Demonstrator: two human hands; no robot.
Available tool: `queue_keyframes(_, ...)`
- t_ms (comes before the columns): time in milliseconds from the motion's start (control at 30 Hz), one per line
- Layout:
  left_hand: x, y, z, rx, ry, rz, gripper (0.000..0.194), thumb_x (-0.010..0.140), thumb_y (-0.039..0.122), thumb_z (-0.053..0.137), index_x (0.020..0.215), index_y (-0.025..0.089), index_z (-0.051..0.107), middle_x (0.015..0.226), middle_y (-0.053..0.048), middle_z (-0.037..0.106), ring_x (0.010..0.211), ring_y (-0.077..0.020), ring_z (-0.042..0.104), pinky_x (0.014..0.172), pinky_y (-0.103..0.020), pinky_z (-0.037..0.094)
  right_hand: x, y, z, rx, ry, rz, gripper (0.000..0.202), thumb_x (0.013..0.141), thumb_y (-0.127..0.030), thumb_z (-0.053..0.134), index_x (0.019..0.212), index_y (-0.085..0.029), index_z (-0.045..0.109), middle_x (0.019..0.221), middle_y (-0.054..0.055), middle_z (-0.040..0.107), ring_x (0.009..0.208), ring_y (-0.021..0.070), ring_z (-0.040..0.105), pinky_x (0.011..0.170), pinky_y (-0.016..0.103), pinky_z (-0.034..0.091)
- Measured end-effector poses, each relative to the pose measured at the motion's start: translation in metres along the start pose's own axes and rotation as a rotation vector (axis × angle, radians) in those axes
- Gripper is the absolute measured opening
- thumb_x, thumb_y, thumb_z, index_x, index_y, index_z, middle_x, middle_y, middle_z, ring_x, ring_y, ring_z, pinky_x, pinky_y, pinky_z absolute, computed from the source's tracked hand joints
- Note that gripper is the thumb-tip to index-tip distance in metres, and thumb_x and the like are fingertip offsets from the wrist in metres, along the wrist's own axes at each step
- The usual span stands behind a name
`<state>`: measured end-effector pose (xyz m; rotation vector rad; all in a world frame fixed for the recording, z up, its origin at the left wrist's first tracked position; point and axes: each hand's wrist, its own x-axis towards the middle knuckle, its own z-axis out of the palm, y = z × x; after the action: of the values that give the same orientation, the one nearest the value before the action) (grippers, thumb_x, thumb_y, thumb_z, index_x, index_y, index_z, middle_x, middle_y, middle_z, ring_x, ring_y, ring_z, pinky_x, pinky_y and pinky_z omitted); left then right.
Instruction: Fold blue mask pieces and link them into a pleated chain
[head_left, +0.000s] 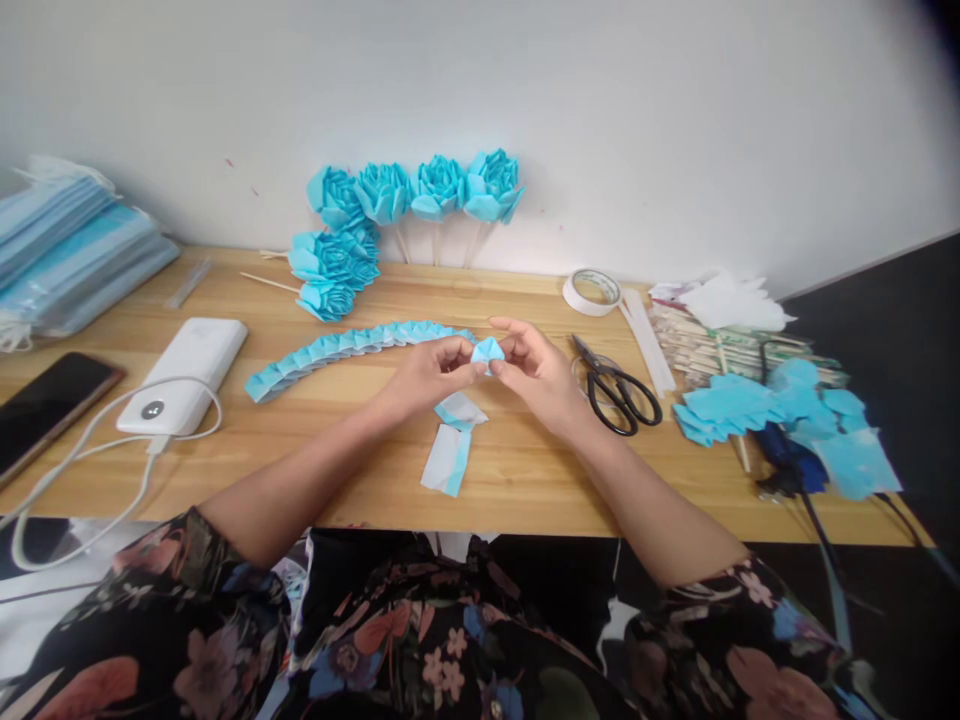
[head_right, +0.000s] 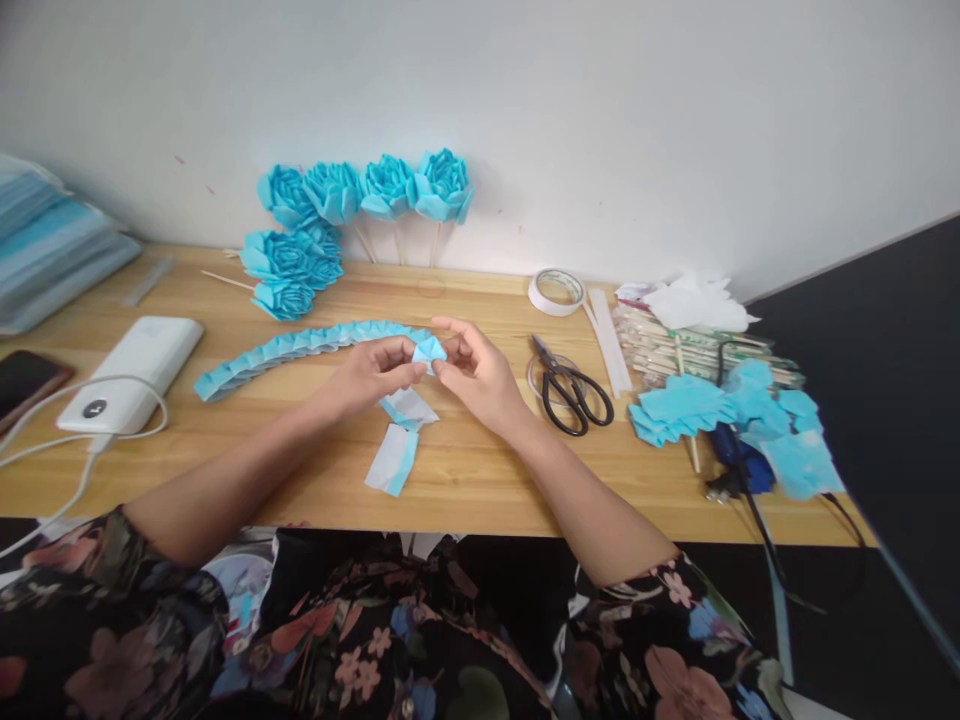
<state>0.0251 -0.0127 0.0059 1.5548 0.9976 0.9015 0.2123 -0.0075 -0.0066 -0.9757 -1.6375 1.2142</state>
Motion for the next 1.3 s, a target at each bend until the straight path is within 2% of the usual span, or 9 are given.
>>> queue_keyframes(133,0.0,-0.003,0.0,0.012,0.017,0.015,0.024,0.079,0.037,0.061,0.068,0.017,0.052,0.061,0.004,0.048,0.056,-0.0081,0.04,0.055,-0.023,0.031,-0.001,-0.002,-0.004,-0.065,0.019,-0.064,0.035,0.089,-0.033,0.06,0.122,-0.025,0.056,0.092,0.001,0.068,0.086,0.0176,0.065,0.082,0.036,0.052)
queue_keyframes(267,0.0,-0.006,0.0,0.043,0.021,0.01,0.022,0.08,0.034,0.059,0.067,0.017,0.051,0.061,0.005,0.045,0.056,-0.008,0.038,0.055,-0.023,0.03,-0.002,-0.005,-0.006,-0.39,0.128,-0.319,0.012,0.089,-0.027,0.061,0.101,-0.024,0.063,0.103,0.005,0.07,0.098,0.0208,0.065,0.09,0.04,0.051)
queue_keyframes(333,0.0,-0.006,0.0,0.068,0.026,0.018,0.022,0.08,0.033,0.059,0.067,0.017,0.05,0.061,0.005,0.041,0.056,-0.0078,0.036,0.054,-0.024,0.028,-0.002,-0.006,-0.006,-0.552,0.14,-0.455,0.006,0.089,-0.024,0.062,0.094,-0.024,0.064,0.104,0.005,0.07,0.101,0.0224,0.064,0.092,0.043,0.049)
queue_keyframes(400,0.001,-0.007,0.001,0.085,0.026,0.035,0.022,0.079,0.032,0.059,0.066,0.018,0.05,0.061,0.006,0.039,0.056,-0.0079,0.034,0.054,-0.024,0.027,-0.002,-0.005,-0.006,-0.647,0.135,-0.522,0.003,0.09,-0.023,0.062,0.091,-0.024,0.064,0.106,0.006,0.07,0.102,0.0232,0.064,0.093,0.044,0.048)
queue_keyframes(500,0.0,-0.007,0.001,0.095,0.014,0.054,0.023,0.079,0.032,0.059,0.065,0.018,0.048,0.061,0.005,0.039,0.057,-0.008,0.034,0.055,-0.024,0.027,-0.001,-0.004,-0.006,-0.702,0.106,-0.513,0.006,0.093,-0.023,0.059,0.089,-0.024,0.062,0.106,0.006,0.069,0.101,0.0228,0.063,0.092,0.044,0.047)
queue_keyframes(800,0.0,-0.006,0.001,0.066,0.001,0.072,0.024,0.078,0.033,0.062,0.065,0.017,0.05,0.06,0.006,0.038,0.056,-0.0079,0.033,0.055,-0.024,0.027,-0.003,-0.005,-0.006,-0.654,0.052,-0.437,0.012,0.099,-0.026,0.048,0.089,-0.023,0.055,0.107,0.007,0.068,0.103,0.0219,0.06,0.091,0.041,0.047)
queue_keyframes(1067,0.001,-0.006,-0.002,0.011,0.008,0.023,0.021,0.076,0.033,0.064,0.067,0.017,0.055,0.058,0.006,0.041,0.054,-0.0076,0.034,0.053,-0.023,0.028,-0.002,-0.007,-0.007,-0.624,0.027,-0.427,0.018,0.1,-0.028,0.046,0.089,-0.023,0.059,0.107,0.007,0.07,0.104,0.0221,0.061,0.094,0.042,0.047)
queue_keyframes(1200,0.002,-0.007,-0.002,0.02,0.068,0.027,0.02,0.077,0.032,0.063,0.067,0.017,0.055,0.058,0.006,0.043,0.054,-0.0076,0.035,0.052,-0.022,0.029,-0.001,-0.006,-0.013,-0.499,0.111,-0.359,0.022,0.101,-0.03,0.043,0.097,-0.024,0.064,0.111,0.006,0.071,0.109,0.0206,0.063,0.098,0.041,0.047)
queue_keyframes(1300,0.001,-0.008,0.0,0.038,0.09,0.032,0.021,0.079,0.033,0.063,0.067,0.017,0.055,0.059,0.005,0.044,0.055,-0.0079,0.036,0.053,-0.023,0.029,-0.002,-0.005,-0.014,-0.414,0.135,-0.268,0.018,0.098,-0.031,0.051,0.107,-0.023,0.065,0.112,0.005,0.072,0.107,0.0197,0.065,0.096,0.038,0.05)
